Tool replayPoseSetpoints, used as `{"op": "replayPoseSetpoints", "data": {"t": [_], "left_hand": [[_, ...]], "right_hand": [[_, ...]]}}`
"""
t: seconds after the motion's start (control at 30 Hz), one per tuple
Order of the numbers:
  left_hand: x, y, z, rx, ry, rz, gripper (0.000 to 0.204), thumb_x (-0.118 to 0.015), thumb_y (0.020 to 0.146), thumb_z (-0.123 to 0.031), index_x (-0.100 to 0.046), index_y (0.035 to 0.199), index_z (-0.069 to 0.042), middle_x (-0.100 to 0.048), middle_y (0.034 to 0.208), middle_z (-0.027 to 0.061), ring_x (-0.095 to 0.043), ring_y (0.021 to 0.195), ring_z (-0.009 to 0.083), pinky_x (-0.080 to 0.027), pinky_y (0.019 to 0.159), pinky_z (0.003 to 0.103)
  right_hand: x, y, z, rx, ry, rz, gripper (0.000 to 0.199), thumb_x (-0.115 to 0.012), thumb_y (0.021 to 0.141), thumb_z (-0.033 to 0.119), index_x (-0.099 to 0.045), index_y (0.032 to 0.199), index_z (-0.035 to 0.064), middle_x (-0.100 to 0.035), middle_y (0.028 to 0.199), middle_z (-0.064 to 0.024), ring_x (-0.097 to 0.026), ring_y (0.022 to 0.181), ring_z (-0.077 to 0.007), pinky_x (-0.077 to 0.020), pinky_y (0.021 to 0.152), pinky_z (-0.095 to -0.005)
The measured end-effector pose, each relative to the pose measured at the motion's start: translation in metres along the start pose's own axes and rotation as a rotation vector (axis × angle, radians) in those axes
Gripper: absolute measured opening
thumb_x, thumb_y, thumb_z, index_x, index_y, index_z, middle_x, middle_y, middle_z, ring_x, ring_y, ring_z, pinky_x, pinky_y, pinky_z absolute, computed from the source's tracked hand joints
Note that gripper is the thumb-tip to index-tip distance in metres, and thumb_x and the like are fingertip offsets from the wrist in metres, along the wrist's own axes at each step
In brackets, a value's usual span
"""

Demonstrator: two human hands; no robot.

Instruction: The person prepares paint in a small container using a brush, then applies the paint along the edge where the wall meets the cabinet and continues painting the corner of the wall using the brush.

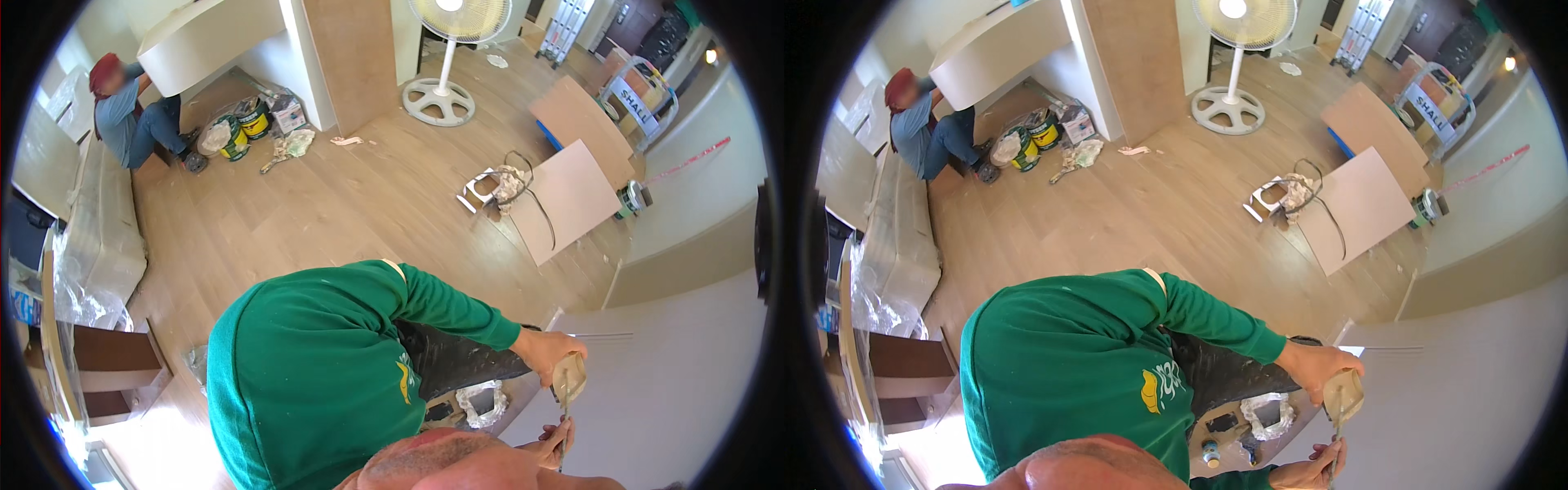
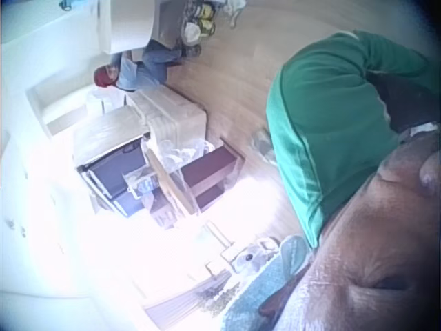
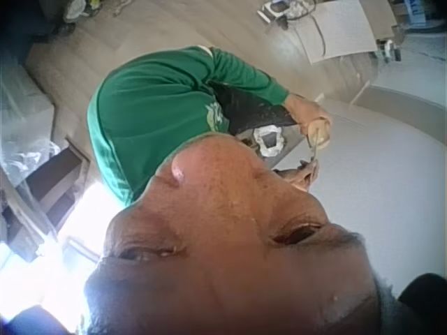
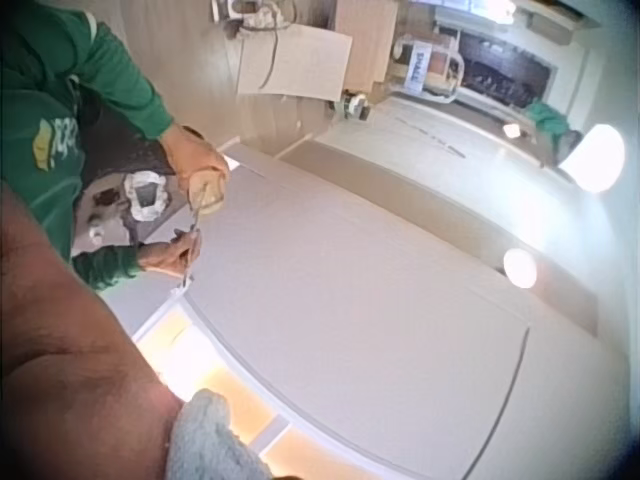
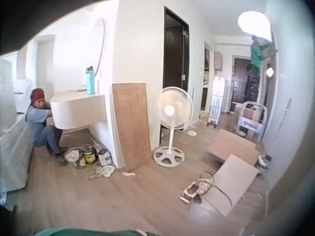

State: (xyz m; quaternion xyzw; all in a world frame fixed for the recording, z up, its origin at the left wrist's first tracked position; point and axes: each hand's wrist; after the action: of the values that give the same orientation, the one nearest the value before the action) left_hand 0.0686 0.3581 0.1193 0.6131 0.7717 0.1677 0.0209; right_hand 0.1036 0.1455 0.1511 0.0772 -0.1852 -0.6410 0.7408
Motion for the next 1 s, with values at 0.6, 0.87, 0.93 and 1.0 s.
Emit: {"op": "replayPoseSetpoints", "data": {"t": [0.6, 0.87, 0.93, 1.0], "left_hand": [[-0.048, 0.003, -0.008, 0.118, -0.303, 0.296, 0.085, -0.082, 0.065, 0.003, -0.042, 0.140, -0.004, -0.058, 0.122, 0.0085, -0.057, 0.112, 0.0170, -0.048, 0.096, 0.032], [-0.073, 0.006, -0.004, 0.088, -0.177, 0.340, 0.085, -0.081, 0.067, 0.006, -0.041, 0.142, -0.006, -0.058, 0.122, 0.0084, -0.058, 0.112, 0.0173, -0.049, 0.096, 0.033], [-0.081, 0.006, -0.005, 0.080, -0.211, 0.333, 0.086, -0.081, 0.067, 0.006, -0.041, 0.142, -0.006, -0.058, 0.122, 0.0083, -0.058, 0.112, 0.0174, -0.049, 0.097, 0.033], [-0.087, 0.007, -0.003, 0.071, -0.229, 0.330, 0.086, -0.081, 0.067, 0.006, -0.040, 0.143, -0.006, -0.058, 0.122, 0.0083, -0.058, 0.113, 0.0176, -0.049, 0.097, 0.033]], "right_hand": [[0.043, -0.050, 0.016, -0.171, 0.025, -0.235, 0.013, -0.065, 0.090, 0.001, -0.070, 0.101, -0.0038, -0.065, 0.089, -0.0061, -0.057, 0.070, -0.0103, -0.0470, 0.063, -0.0245], [0.057, -0.062, 0.017, -0.154, -0.113, -0.395, 0.012, -0.071, 0.088, 0.006, -0.072, 0.098, -0.0008, -0.067, 0.086, -0.0063, -0.061, 0.074, -0.0124, -0.0493, 0.067, -0.0270], [0.055, -0.062, 0.005, -0.088, -0.234, -0.333, 0.012, -0.071, 0.088, 0.006, -0.072, 0.097, -0.0007, -0.068, 0.086, -0.0070, -0.062, 0.077, -0.0134, -0.0507, 0.070, -0.0288], [0.058, -0.067, 0.013, -0.121, -0.237, -0.327, 0.013, -0.071, 0.087, 0.006, -0.073, 0.098, -0.0006, -0.069, 0.086, -0.0076, -0.063, 0.079, -0.0140, -0.0510, 0.072, -0.0294]]}}
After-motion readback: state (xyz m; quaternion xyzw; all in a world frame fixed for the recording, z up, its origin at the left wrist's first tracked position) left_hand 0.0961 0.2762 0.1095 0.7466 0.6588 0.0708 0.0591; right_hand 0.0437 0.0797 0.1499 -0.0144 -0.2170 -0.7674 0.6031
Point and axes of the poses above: each hand's wrist, its own y-axis towards the middle knuckle, its own x-axis out of the back of the hand, z = x × y
